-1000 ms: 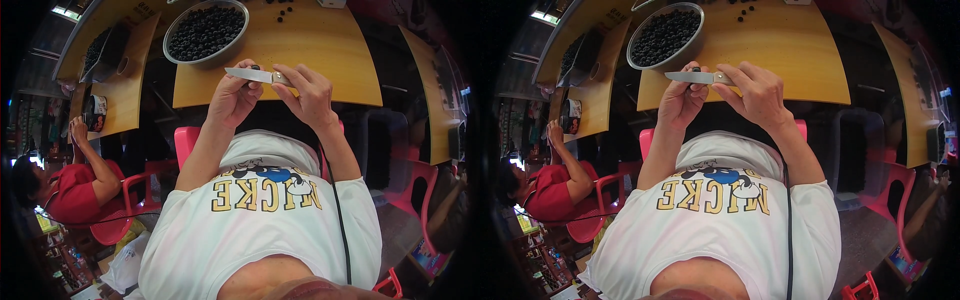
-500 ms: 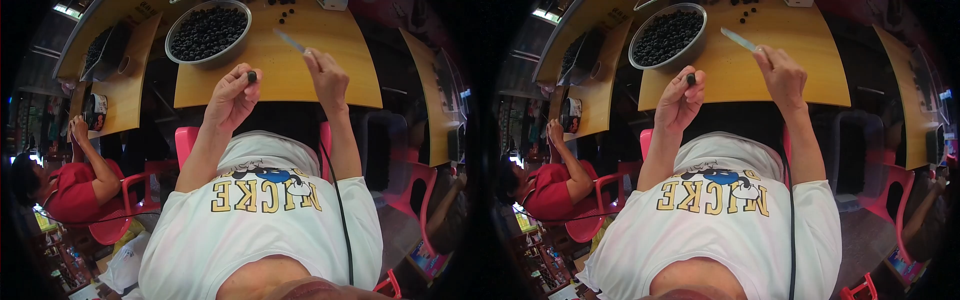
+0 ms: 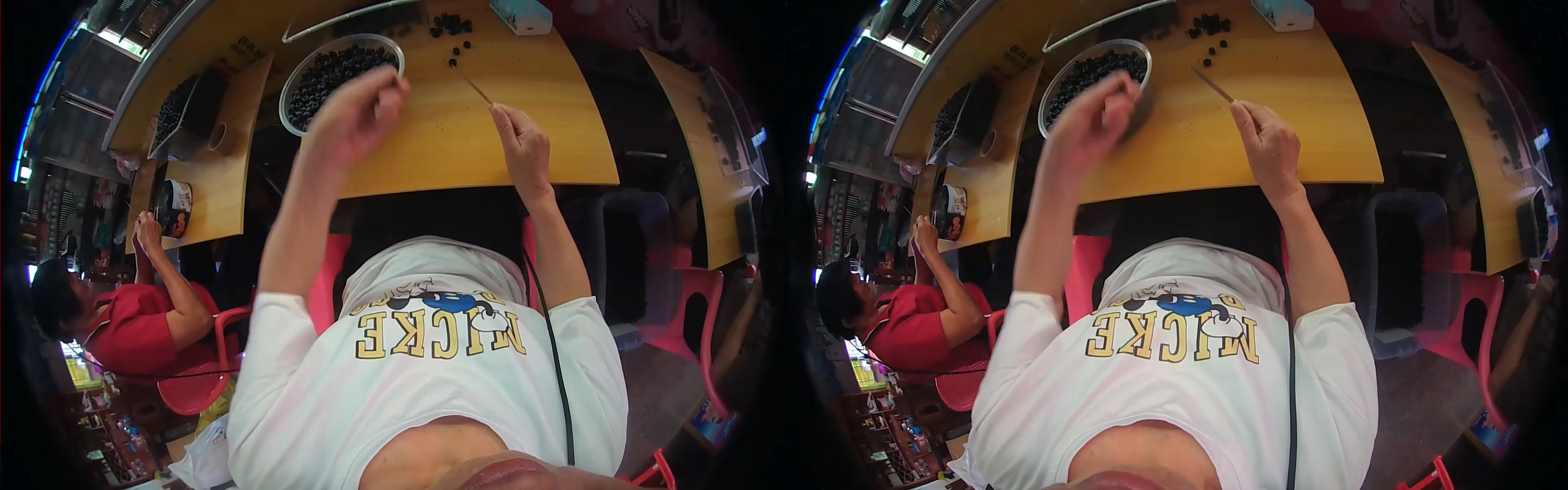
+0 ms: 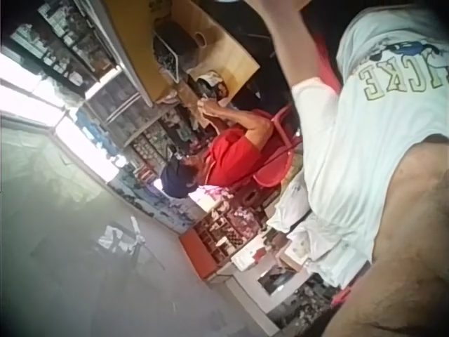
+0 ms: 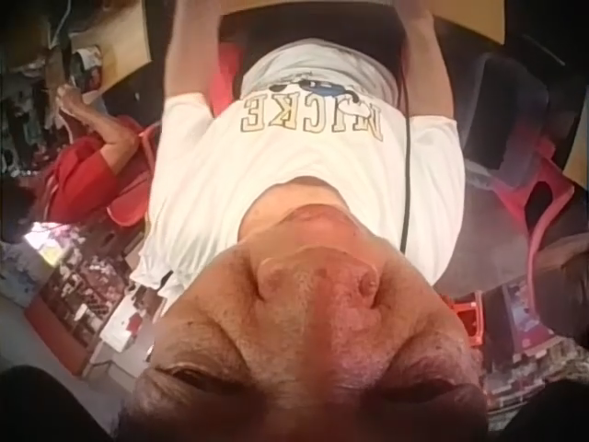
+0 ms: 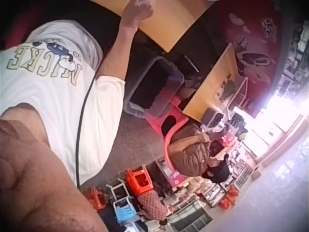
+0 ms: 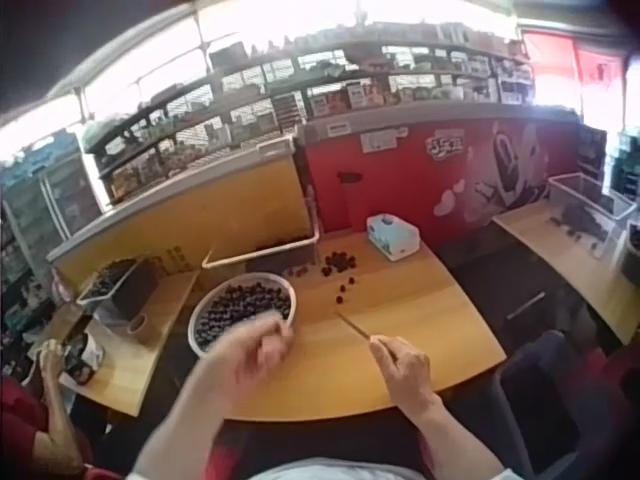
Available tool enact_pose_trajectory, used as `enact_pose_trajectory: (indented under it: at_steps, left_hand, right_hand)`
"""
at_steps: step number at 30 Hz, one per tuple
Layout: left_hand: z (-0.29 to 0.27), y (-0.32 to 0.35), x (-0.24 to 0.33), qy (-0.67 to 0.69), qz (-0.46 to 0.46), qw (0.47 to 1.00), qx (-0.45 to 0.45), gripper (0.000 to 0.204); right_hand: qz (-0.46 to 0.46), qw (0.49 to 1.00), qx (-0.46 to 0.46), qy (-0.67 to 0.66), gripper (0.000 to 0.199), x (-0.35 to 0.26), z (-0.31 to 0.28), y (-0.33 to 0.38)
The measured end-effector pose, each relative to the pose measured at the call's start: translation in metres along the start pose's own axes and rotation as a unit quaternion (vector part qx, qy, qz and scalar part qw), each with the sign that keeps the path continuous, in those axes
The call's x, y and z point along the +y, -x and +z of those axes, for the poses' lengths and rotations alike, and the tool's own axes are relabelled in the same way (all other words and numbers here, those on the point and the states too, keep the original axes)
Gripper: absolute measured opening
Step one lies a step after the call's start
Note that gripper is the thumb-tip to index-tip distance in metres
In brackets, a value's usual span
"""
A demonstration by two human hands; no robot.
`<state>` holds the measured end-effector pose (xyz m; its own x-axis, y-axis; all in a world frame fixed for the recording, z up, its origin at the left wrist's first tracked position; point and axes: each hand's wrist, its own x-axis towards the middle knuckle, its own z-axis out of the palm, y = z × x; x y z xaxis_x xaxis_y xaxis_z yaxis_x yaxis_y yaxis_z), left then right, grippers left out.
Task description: Using a small knife to pit or slice small black fruits and placing them in a container.
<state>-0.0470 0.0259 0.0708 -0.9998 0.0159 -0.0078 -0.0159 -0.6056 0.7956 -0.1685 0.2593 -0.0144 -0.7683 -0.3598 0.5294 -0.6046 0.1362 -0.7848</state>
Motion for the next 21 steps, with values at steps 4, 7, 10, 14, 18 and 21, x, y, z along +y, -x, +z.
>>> enact_pose_trajectory:
  at_steps: [4, 7, 10, 14, 18, 21]
  left_hand:
    - [-0.052, -0.092, 0.123, 0.119, 0.089, 0.984, 0.100, 0.052]
    - [-0.048, -0.116, 0.157, 0.065, 0.072, 0.985, 0.143, 0.091]
    - [-0.050, -0.110, 0.142, -0.253, 0.098, 0.915, 0.298, 0.060]
    - [-0.097, -0.065, 0.113, -0.645, 0.013, 0.739, 0.194, 0.031]
    - [-0.093, -0.051, 0.087, -0.794, -0.060, 0.563, 0.222, 0.025]
    - [-0.097, -0.041, 0.075, -0.796, -0.017, 0.551, 0.250, 0.022]
  right_hand:
    - [0.019, 0.999, -0.028, -0.008, 0.035, -0.004, 0.004, 0.002]
    - [0.033, 0.999, -0.019, -0.022, 0.035, 0.004, 0.003, 0.002]
    - [0.046, 0.999, -0.009, -0.027, 0.036, 0.007, -0.002, -0.003]
    - [0.046, 0.998, -0.008, -0.051, 0.037, 0.008, 0.000, -0.007]
    - [0.062, 0.997, -0.025, -0.044, 0.038, 0.008, 0.000, -0.005]
    - [0.049, 0.997, -0.039, -0.041, 0.038, 0.010, 0.003, -0.004]
